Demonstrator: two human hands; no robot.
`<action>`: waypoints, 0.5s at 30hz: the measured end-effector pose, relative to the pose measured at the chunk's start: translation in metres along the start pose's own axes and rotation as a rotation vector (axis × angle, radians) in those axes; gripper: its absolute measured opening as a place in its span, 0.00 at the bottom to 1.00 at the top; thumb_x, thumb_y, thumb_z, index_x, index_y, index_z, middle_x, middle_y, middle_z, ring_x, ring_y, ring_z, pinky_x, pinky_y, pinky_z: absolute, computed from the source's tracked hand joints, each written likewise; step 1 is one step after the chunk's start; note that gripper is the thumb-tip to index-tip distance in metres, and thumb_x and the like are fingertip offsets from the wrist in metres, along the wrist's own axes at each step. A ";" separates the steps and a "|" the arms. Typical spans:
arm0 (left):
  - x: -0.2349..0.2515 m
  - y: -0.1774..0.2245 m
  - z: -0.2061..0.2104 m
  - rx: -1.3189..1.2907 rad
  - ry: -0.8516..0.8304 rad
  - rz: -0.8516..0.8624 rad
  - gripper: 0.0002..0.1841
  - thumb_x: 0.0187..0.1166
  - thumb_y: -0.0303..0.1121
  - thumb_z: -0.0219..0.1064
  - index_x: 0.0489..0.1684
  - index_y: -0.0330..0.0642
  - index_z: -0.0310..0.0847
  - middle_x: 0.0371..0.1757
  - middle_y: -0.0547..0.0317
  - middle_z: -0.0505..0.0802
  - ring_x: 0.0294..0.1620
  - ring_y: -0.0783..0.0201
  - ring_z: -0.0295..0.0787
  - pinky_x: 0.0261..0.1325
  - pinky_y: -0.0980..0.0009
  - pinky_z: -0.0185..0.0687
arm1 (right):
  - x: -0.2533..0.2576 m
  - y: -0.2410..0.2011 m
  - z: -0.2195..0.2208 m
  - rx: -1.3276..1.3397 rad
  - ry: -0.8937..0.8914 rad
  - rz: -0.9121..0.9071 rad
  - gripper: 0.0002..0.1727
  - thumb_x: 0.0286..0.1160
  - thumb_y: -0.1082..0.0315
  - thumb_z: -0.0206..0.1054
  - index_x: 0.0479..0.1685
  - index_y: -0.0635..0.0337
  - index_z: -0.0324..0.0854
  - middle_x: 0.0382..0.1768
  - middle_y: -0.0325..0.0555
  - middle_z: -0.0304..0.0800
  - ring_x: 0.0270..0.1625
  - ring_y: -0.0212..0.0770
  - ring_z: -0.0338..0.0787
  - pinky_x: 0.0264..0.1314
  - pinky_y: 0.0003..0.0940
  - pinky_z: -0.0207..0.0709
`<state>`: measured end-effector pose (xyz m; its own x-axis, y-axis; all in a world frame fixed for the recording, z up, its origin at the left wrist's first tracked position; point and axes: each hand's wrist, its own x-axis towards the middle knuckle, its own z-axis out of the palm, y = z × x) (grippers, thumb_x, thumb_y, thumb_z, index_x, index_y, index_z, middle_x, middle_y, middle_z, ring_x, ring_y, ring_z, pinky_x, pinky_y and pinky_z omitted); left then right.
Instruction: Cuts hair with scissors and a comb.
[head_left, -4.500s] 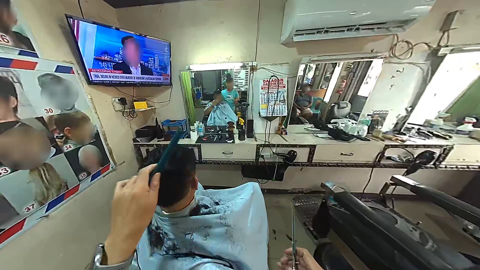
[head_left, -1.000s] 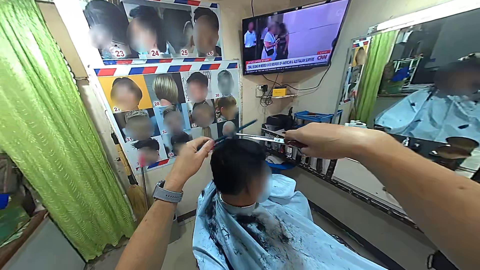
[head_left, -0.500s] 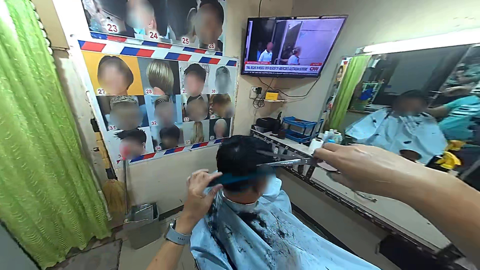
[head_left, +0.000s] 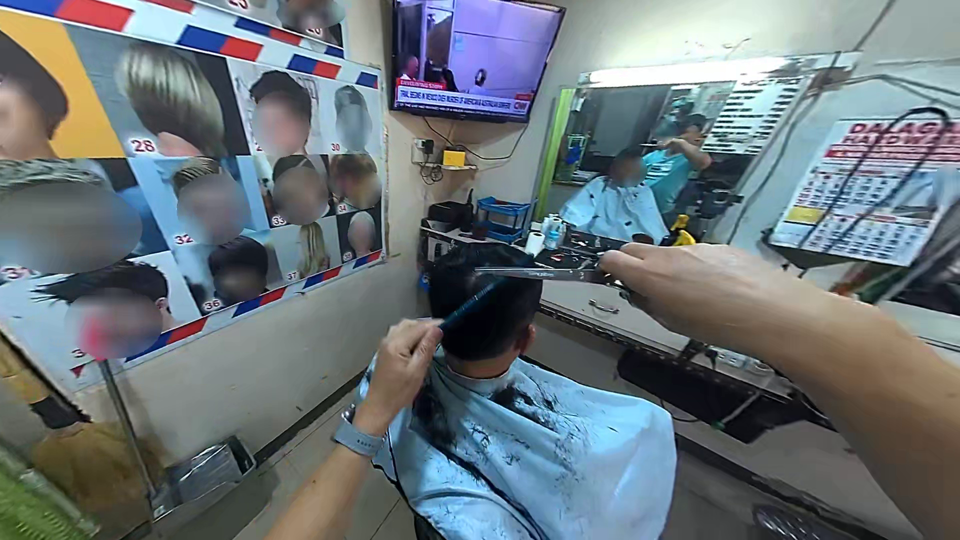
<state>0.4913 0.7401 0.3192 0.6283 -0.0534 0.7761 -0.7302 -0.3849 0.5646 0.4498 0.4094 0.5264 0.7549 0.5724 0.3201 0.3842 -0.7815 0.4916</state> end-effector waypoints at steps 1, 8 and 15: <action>-0.013 -0.004 0.008 0.039 -0.057 0.048 0.20 0.91 0.46 0.56 0.55 0.46 0.94 0.43 0.61 0.95 0.50 0.66 0.89 0.63 0.59 0.81 | -0.007 0.002 0.001 -0.023 0.001 0.012 0.14 0.66 0.74 0.78 0.47 0.51 0.83 0.38 0.45 0.86 0.29 0.51 0.89 0.24 0.52 0.82; -0.010 -0.005 -0.001 0.279 0.075 0.230 0.15 0.83 0.47 0.68 0.62 0.58 0.91 0.54 0.61 0.94 0.70 0.55 0.83 0.75 0.43 0.68 | -0.027 0.011 0.020 -0.066 -0.151 0.081 0.13 0.65 0.72 0.78 0.47 0.53 0.84 0.40 0.47 0.87 0.31 0.51 0.90 0.31 0.52 0.84; 0.036 -0.001 -0.036 0.243 0.126 0.218 0.17 0.82 0.45 0.69 0.65 0.57 0.89 0.56 0.64 0.91 0.76 0.55 0.75 0.80 0.43 0.60 | 0.008 -0.010 0.018 -0.021 -0.052 -0.004 0.21 0.61 0.66 0.81 0.53 0.60 0.83 0.46 0.53 0.88 0.47 0.55 0.91 0.56 0.56 0.83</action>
<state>0.5045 0.7719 0.3567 0.4155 -0.0501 0.9082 -0.7488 -0.5857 0.3103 0.4617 0.4173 0.5097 0.7802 0.5614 0.2759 0.3765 -0.7737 0.5096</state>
